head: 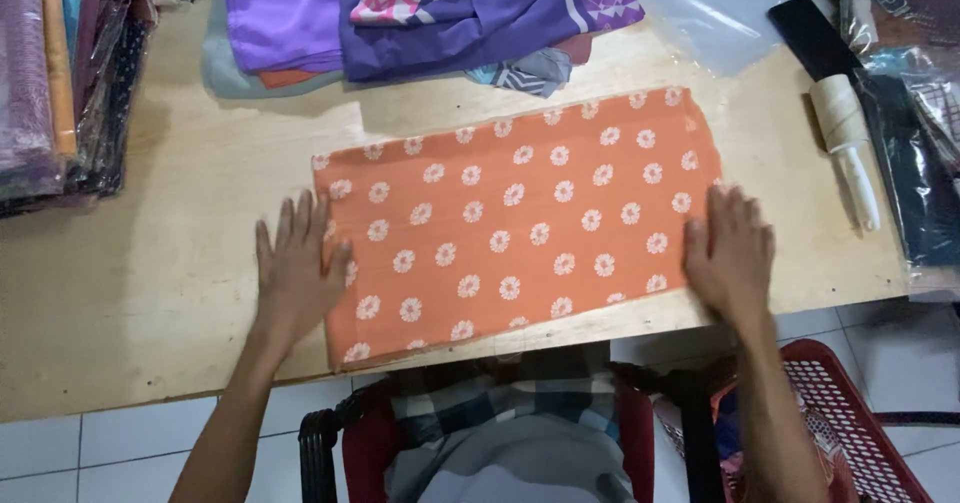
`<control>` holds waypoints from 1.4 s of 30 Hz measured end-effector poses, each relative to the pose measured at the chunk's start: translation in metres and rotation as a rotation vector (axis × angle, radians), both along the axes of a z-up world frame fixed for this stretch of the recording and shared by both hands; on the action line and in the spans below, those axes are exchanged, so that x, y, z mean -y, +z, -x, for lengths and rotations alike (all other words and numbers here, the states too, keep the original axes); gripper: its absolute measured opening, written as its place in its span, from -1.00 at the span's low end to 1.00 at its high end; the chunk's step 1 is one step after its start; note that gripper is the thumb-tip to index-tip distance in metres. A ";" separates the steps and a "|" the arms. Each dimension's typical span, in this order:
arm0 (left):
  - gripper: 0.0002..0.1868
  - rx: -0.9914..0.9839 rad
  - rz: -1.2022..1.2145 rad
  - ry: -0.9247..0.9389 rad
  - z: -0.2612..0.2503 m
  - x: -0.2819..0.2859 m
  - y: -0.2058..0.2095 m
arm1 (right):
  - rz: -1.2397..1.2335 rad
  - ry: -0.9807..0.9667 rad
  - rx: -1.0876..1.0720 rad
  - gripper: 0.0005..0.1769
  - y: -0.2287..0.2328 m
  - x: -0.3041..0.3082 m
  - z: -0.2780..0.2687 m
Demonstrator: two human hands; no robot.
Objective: Use a lint roller to clean a piece of patterned fabric and then fold it neatly on a table.
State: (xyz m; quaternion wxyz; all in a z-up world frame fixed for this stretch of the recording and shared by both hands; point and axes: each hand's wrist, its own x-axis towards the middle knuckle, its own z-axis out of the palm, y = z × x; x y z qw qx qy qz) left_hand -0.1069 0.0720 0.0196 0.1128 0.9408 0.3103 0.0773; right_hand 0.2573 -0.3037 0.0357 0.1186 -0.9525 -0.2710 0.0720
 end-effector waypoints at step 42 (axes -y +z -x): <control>0.41 0.081 0.075 -0.491 -0.079 -0.028 -0.007 | 0.229 0.355 0.019 -0.85 -0.017 -0.149 0.205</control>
